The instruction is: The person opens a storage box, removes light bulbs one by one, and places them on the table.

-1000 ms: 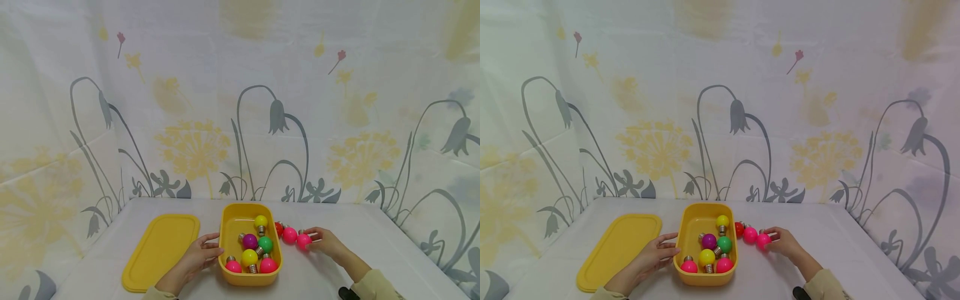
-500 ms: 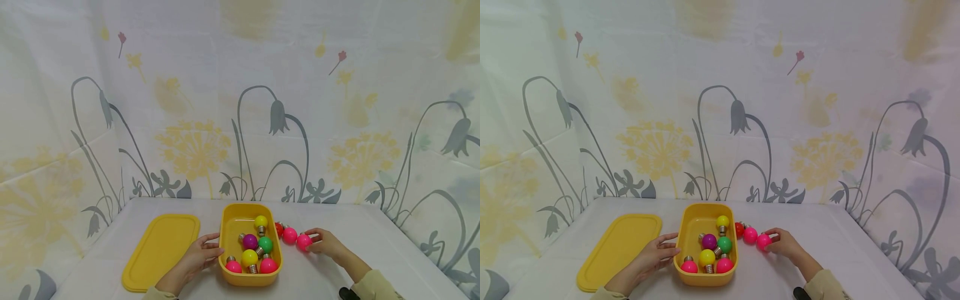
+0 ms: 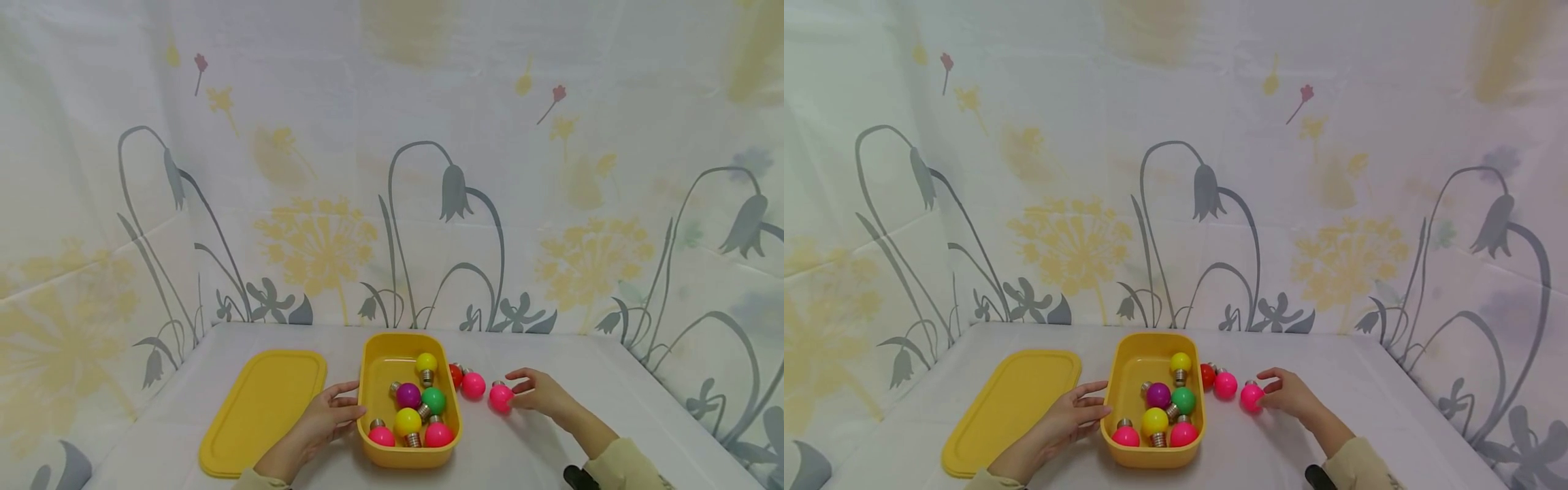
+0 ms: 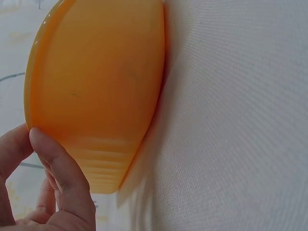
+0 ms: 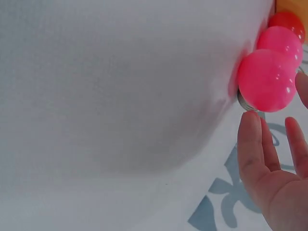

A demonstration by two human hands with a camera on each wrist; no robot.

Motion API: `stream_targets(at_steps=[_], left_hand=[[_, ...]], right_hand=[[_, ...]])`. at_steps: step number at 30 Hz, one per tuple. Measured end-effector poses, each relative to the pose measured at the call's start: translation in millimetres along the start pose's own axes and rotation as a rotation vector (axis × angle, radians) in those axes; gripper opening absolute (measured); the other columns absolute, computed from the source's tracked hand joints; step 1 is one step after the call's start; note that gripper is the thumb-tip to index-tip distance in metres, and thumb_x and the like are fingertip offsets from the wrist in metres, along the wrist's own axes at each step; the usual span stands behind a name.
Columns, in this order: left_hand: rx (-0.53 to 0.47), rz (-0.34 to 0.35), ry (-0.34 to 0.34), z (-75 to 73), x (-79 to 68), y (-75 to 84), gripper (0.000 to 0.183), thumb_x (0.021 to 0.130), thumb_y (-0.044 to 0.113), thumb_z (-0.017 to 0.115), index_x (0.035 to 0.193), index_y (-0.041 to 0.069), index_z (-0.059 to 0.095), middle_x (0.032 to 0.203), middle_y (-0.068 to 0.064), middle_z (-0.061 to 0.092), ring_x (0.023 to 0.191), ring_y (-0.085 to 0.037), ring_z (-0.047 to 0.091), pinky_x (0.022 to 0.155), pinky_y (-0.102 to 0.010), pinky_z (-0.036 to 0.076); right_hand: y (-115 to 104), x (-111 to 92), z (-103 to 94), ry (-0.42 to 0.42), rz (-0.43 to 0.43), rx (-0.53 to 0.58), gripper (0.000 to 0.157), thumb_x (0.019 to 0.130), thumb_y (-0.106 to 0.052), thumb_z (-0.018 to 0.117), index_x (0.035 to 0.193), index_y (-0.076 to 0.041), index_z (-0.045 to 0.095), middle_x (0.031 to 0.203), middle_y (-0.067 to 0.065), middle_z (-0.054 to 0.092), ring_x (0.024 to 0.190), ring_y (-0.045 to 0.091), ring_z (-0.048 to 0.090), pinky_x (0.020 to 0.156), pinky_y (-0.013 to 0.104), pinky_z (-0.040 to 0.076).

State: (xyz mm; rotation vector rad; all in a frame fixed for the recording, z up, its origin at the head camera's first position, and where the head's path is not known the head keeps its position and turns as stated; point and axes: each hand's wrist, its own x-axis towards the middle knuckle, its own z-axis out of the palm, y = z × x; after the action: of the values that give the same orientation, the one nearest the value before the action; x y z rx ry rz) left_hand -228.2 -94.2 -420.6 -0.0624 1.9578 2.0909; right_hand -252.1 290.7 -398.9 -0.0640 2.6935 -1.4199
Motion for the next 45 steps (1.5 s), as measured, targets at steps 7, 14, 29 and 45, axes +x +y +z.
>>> stream_targets(at_steps=[7,14,29,45], left_hand=[[-0.001,0.010,0.004,0.6,-1.8,0.2,0.061,0.082,0.009,0.071,0.135,-0.002,0.040,0.103,-0.014,0.056,0.075,-0.017,0.058,0.070,-0.028,0.053],[-0.003,0.016,0.002,0.4,-1.4,-0.3,0.062,0.083,0.009,0.071,0.135,-0.003,0.040,0.101,-0.012,0.055,0.074,-0.016,0.059,0.069,-0.027,0.053],[-0.004,-0.004,0.008,0.9,0.4,0.0,0.062,0.082,0.010,0.071,0.135,-0.003,0.040,0.100,-0.012,0.055,0.074,-0.017,0.058,0.070,-0.028,0.053],[-0.004,0.005,-0.001,0.2,-1.2,0.4,0.063,0.082,0.009,0.071,0.135,-0.002,0.040,0.100,-0.011,0.055,0.074,-0.016,0.058,0.069,-0.028,0.053]], right_hand=[[-7.0,1.0,-7.0,0.010,-0.003,-0.050,0.048,0.078,-0.004,0.070,0.120,0.009,0.050,0.098,0.017,0.057,0.087,0.025,0.055,0.077,0.041,0.051],[-12.4,4.3,-7.7,0.005,-0.017,-0.042,0.048,0.078,-0.004,0.070,0.121,0.008,0.050,0.102,0.019,0.056,0.089,0.025,0.055,0.080,0.043,0.050],[-28.4,11.1,2.1,0.014,-0.014,-0.051,0.047,0.080,-0.005,0.069,0.123,0.002,0.051,0.107,0.020,0.056,0.093,0.027,0.055,0.082,0.046,0.050],[-43.5,26.6,18.5,0.011,-0.025,-0.030,0.044,0.080,-0.003,0.068,0.121,0.001,0.052,0.108,0.020,0.056,0.086,0.023,0.058,0.077,0.040,0.053]])
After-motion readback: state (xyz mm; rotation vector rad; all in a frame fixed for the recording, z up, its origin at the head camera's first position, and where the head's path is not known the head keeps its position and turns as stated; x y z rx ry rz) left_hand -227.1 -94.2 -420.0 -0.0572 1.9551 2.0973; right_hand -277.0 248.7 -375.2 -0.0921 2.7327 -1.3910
